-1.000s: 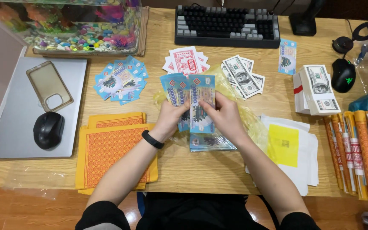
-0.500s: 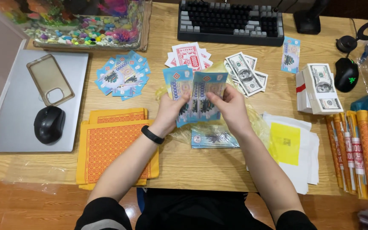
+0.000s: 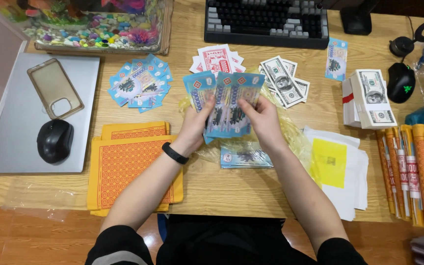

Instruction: The person assembles paper money packs by placing blue and red paper bills into yellow envelopes, then folding and stacking them. The person repeats this process multiple times, handling different denominations of paper money and organizing them into neat stacks.

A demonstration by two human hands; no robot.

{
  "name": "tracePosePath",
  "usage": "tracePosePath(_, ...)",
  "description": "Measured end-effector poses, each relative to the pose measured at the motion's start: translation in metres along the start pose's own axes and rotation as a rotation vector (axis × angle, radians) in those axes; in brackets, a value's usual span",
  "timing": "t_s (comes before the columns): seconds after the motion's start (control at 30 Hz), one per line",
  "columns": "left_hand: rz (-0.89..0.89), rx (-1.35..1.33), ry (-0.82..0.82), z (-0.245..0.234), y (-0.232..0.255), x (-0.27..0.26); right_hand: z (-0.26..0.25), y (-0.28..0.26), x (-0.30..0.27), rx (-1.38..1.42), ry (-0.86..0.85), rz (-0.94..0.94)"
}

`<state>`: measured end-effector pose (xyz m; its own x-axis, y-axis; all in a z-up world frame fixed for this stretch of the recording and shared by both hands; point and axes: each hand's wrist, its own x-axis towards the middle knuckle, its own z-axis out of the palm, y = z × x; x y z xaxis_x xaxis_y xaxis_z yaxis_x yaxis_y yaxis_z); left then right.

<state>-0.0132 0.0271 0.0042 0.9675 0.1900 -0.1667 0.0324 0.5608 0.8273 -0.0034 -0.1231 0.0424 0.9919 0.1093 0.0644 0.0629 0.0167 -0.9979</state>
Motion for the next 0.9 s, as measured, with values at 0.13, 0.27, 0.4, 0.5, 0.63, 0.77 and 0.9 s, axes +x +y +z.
tracePosePath(0.13, 0.003, 0.001, 0.014, -0.002, 0.0, 0.006, -0.001, 0.002, 0.003, -0.009, 0.021, -0.032)
tracePosePath(0.27, 0.004, 0.029, -0.065, 0.006, 0.005, -0.003, 0.006, 0.007, 0.001, 0.056, 0.0, -0.048)
tracePosePath(0.4, 0.012, 0.049, -0.089, 0.012, 0.011, -0.01, 0.006, 0.021, 0.003, 0.073, -0.034, -0.057)
tracePosePath(0.5, 0.015, 0.045, -0.095, 0.01, 0.009, -0.008, 0.007, 0.02, 0.001, 0.079, -0.036, -0.059)
tracePosePath(0.63, -0.01, 0.069, -0.07, 0.007, 0.004, -0.005, 0.003, 0.029, 0.008, 0.056, -0.033, -0.051)
tracePosePath(0.77, -0.004, 0.131, -0.102, -0.003, -0.009, 0.002, -0.001, 0.03, 0.01, -0.023, -0.028, -0.079)
tracePosePath(0.9, 0.034, -0.036, 0.022, -0.003, -0.005, 0.008, 0.007, 0.027, 0.003, -0.043, -0.081, -0.013)
